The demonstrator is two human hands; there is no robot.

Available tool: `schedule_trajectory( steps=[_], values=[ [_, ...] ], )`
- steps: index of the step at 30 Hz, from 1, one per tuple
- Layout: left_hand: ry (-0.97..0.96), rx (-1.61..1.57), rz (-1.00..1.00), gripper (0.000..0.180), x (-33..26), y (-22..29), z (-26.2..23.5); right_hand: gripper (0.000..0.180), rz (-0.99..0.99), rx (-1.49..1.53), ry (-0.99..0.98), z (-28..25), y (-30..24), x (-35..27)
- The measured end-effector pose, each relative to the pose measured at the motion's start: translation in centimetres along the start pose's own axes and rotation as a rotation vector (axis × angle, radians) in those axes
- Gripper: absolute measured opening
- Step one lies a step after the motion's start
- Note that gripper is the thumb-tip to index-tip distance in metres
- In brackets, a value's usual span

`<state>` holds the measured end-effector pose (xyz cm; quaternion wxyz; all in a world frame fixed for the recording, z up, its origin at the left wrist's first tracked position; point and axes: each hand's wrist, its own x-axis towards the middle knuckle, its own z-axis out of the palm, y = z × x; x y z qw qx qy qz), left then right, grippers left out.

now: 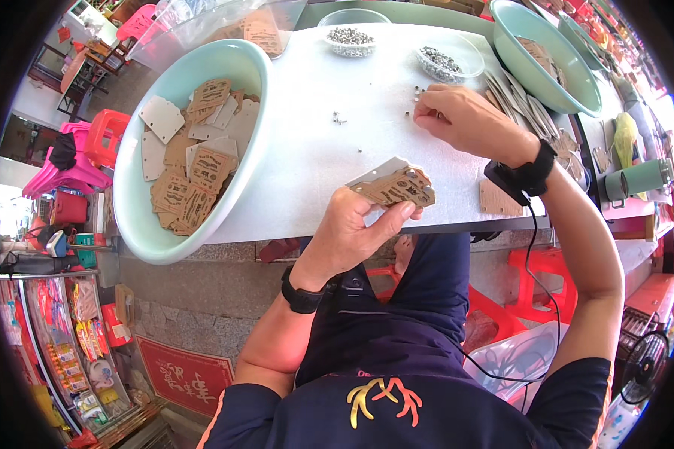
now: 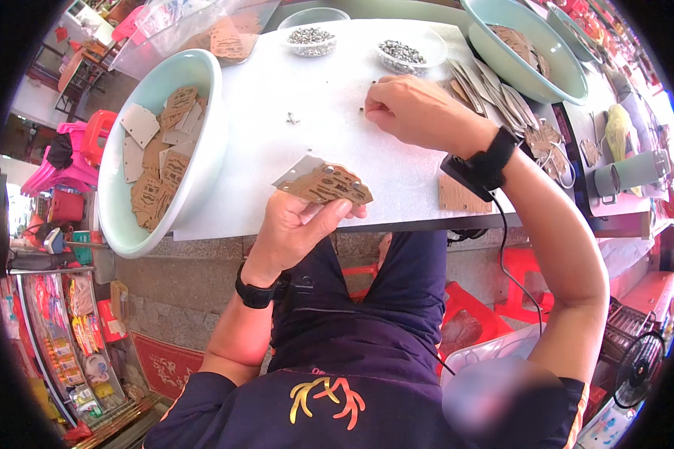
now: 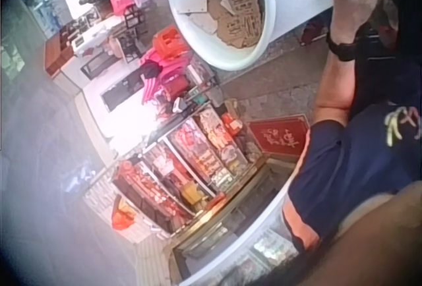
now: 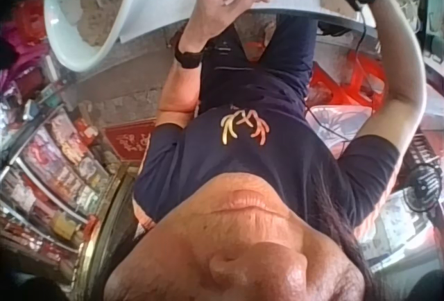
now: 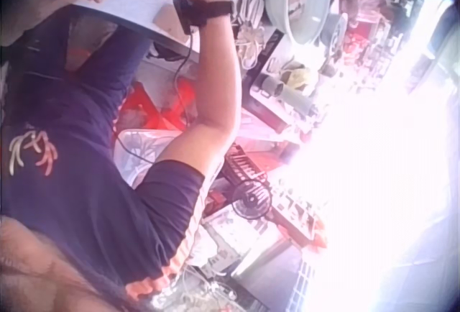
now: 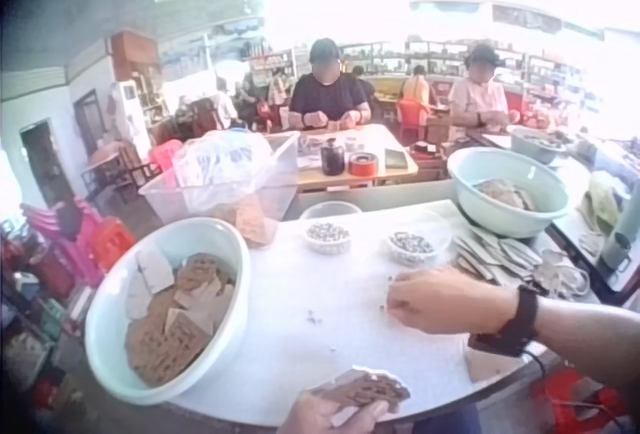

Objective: Attaching small metallic tags to cardboard labels for shoes.

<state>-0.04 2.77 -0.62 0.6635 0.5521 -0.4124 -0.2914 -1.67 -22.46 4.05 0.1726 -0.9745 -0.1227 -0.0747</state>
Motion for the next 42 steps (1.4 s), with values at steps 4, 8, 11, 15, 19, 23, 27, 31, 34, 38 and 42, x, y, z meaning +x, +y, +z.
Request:
schedule_trajectory(
  steps=[4, 8, 11, 15, 19, 23, 27, 31, 34, 38, 42],
  values=[
    [0.092, -0.151, 0.006, 0.021, 0.2, 0.5, 0.3, 0.016, 0.343, 0.471, -0.182, -1.5, -2.1, -0.5],
    [0.234, -0.213, 0.002, 0.024, 0.4, 0.6, 0.6, 0.02, 0.516, 1.117, -0.221, -2.1, -2.5, -2.1],
    [0.262, -0.197, -0.009, 0.024, 0.6, 0.5, 0.6, 0.025, 0.476, 1.605, -0.227, -1.4, -2.6, -3.5],
    [0.276, -0.197, -0.026, 0.023, 0.7, 0.4, 0.7, 0.021, 0.469, 1.86, -0.173, -0.5, -3.6, -4.5],
    [0.293, -0.211, -0.044, 0.022, 0.7, 0.4, 0.7, 0.018, 0.5, 1.884, -0.106, 0.2, -4.3, -5.1],
    [0.318, -0.28, -0.074, 0.022, 0.9, 0.5, 0.7, 0.02, 0.54, 1.7, 0.039, 0.8, -5.1, -5.4],
    [0.346, -0.293, -0.094, 0.022, 1.2, 0.6, 0.9, 0.029, 0.432, 1.261, 0.215, 1.7, -6.1, -5.6],
    [0.379, -0.342, -0.079, 0.022, 1.4, 0.4, 1.1, 0.035, 0.375, 1.098, 0.343, 1.8, -8.7, -5.3],
    [0.409, -0.342, -0.047, 0.022, 1.5, 0.1, 1.3, 0.034, 0.364, 0.961, 0.452, 3.0, -10.0, -5.0],
    [0.39, -0.272, -0.005, 0.022, 1.4, -0.2, 1.4, 0.03, 0.41, 0.873, 0.554, 3.9, -10.5, -4.6],
    [0.385, -0.226, -0.009, 0.023, 1.2, 0.1, 1.5, 0.027, 0.438, 0.882, 0.584, 4.4, -10.7, -4.5]
  ],
)
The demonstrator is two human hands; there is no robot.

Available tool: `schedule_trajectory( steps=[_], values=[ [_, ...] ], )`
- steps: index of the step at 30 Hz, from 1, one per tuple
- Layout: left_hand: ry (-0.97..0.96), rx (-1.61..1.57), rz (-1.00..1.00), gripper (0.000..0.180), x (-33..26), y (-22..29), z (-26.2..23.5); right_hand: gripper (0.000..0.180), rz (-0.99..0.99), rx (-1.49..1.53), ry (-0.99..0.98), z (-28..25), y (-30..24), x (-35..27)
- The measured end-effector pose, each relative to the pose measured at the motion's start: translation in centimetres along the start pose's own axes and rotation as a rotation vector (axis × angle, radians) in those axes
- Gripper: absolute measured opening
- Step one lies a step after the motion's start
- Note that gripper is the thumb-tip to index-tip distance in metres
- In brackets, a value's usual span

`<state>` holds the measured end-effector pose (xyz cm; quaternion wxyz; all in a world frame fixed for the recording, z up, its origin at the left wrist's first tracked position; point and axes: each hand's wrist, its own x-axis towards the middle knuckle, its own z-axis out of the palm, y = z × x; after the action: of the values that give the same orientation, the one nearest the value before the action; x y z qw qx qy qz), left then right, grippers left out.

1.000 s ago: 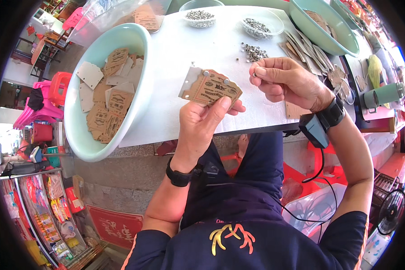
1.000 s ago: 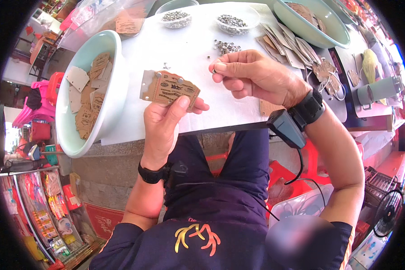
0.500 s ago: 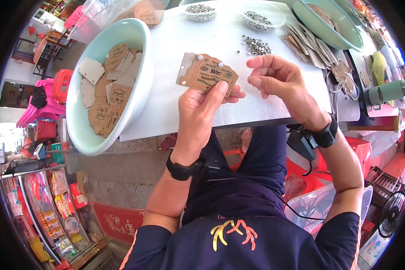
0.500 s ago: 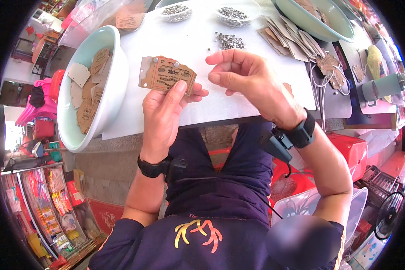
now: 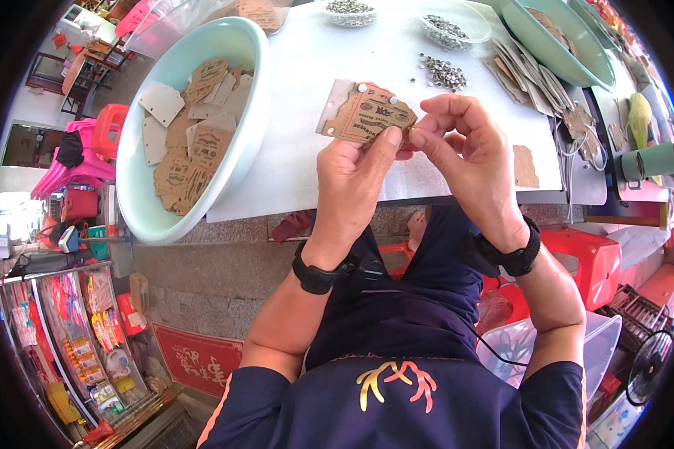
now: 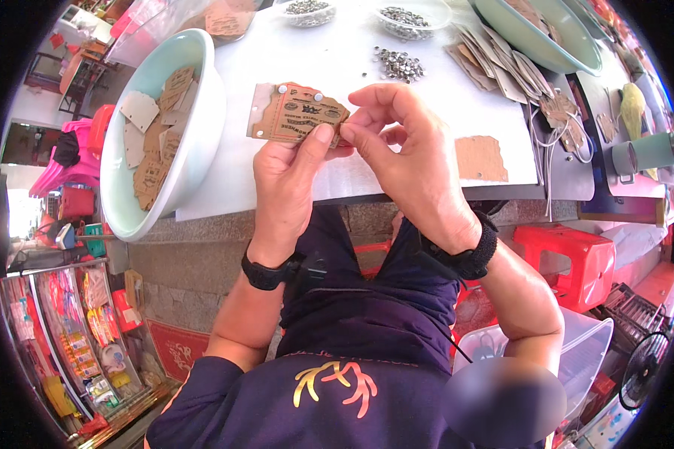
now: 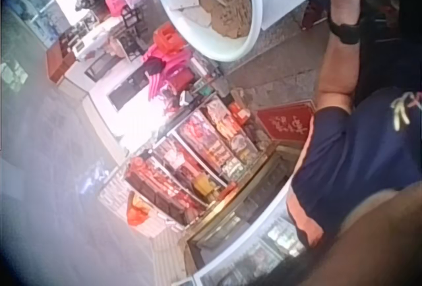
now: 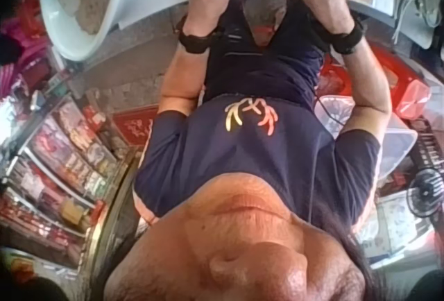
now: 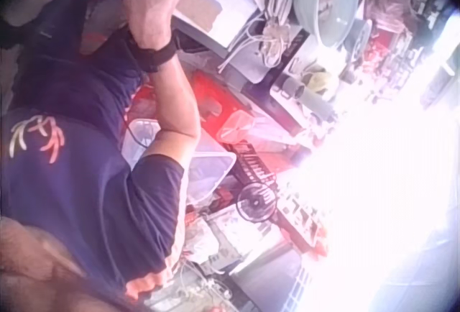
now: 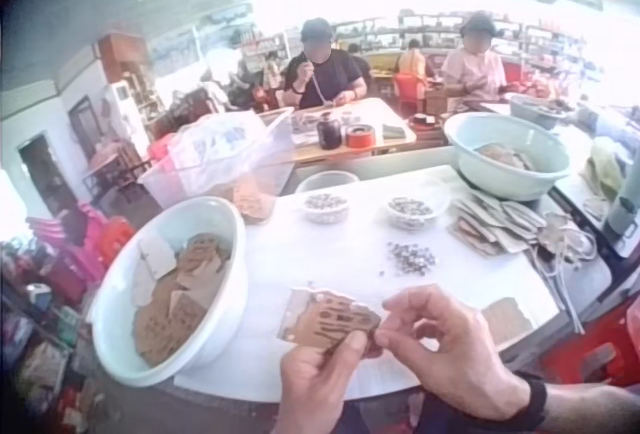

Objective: Attaching small metallic tags to cardboard labels for shoes.

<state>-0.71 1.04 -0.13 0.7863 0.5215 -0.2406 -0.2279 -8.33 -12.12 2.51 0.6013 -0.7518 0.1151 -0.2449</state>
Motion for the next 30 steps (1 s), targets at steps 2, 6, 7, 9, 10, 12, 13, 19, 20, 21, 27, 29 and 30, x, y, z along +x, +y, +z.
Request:
schedule_trajectory(
  steps=[2, 6, 7, 9, 10, 12, 13, 19, 20, 21, 27, 29, 30],
  values=[
    [-0.001, 0.015, -0.003, 0.023, 0.0, 0.1, 0.1, 0.026, -0.011, -0.014, 0.047, 0.2, -0.1, -0.2],
    [0.0, 0.04, 0.013, 0.024, -0.1, 0.1, 0.2, 0.026, -0.036, -0.035, 0.06, 0.4, 0.0, -0.3],
    [0.019, 0.037, 0.023, 0.024, -0.2, 0.1, 0.4, 0.026, -0.047, -0.046, 0.063, 0.4, 0.1, -0.3],
    [0.04, 0.033, 0.033, 0.023, -0.2, 0.1, 0.5, 0.027, -0.057, -0.058, 0.066, 0.5, 0.1, -0.4],
    [0.037, 0.051, 0.031, 0.023, -0.2, 0.0, 0.3, 0.028, -0.055, -0.058, 0.058, 0.4, 0.1, -0.4],
    [0.035, 0.068, 0.028, 0.023, -0.2, 0.0, 0.3, 0.029, -0.052, -0.058, 0.049, 0.5, 0.1, -0.5],
    [0.041, 0.073, 0.03, 0.024, -0.2, 0.1, 0.3, 0.03, -0.062, -0.042, 0.048, 0.5, 0.2, -0.5],
    [0.018, 0.089, 0.017, 0.026, -0.2, 0.1, 0.2, 0.034, -0.095, -0.012, 0.053, 0.3, 1.2, -0.8],
    [0.015, 0.085, 0.016, 0.026, -0.2, 0.1, 0.1, 0.035, -0.092, 0.014, 0.054, 0.3, 1.3, -0.8],
    [0.016, 0.085, 0.017, 0.026, -0.3, 0.1, 0.1, 0.035, -0.092, 0.014, 0.053, 0.4, 1.3, -0.8],
    [0.001, 0.101, 0.024, 0.026, -0.3, 0.2, 0.1, 0.035, -0.064, 0.086, 0.049, 0.6, 1.3, -0.6],
    [-0.003, 0.122, 0.011, 0.025, -0.3, -0.1, -0.1, 0.034, -0.069, 0.085, 0.044, 0.7, 1.4, -0.5],
    [-0.003, 0.122, 0.012, 0.025, -0.3, -0.1, -0.1, 0.034, -0.069, 0.086, 0.044, 0.7, 1.4, -0.6]
  ],
)
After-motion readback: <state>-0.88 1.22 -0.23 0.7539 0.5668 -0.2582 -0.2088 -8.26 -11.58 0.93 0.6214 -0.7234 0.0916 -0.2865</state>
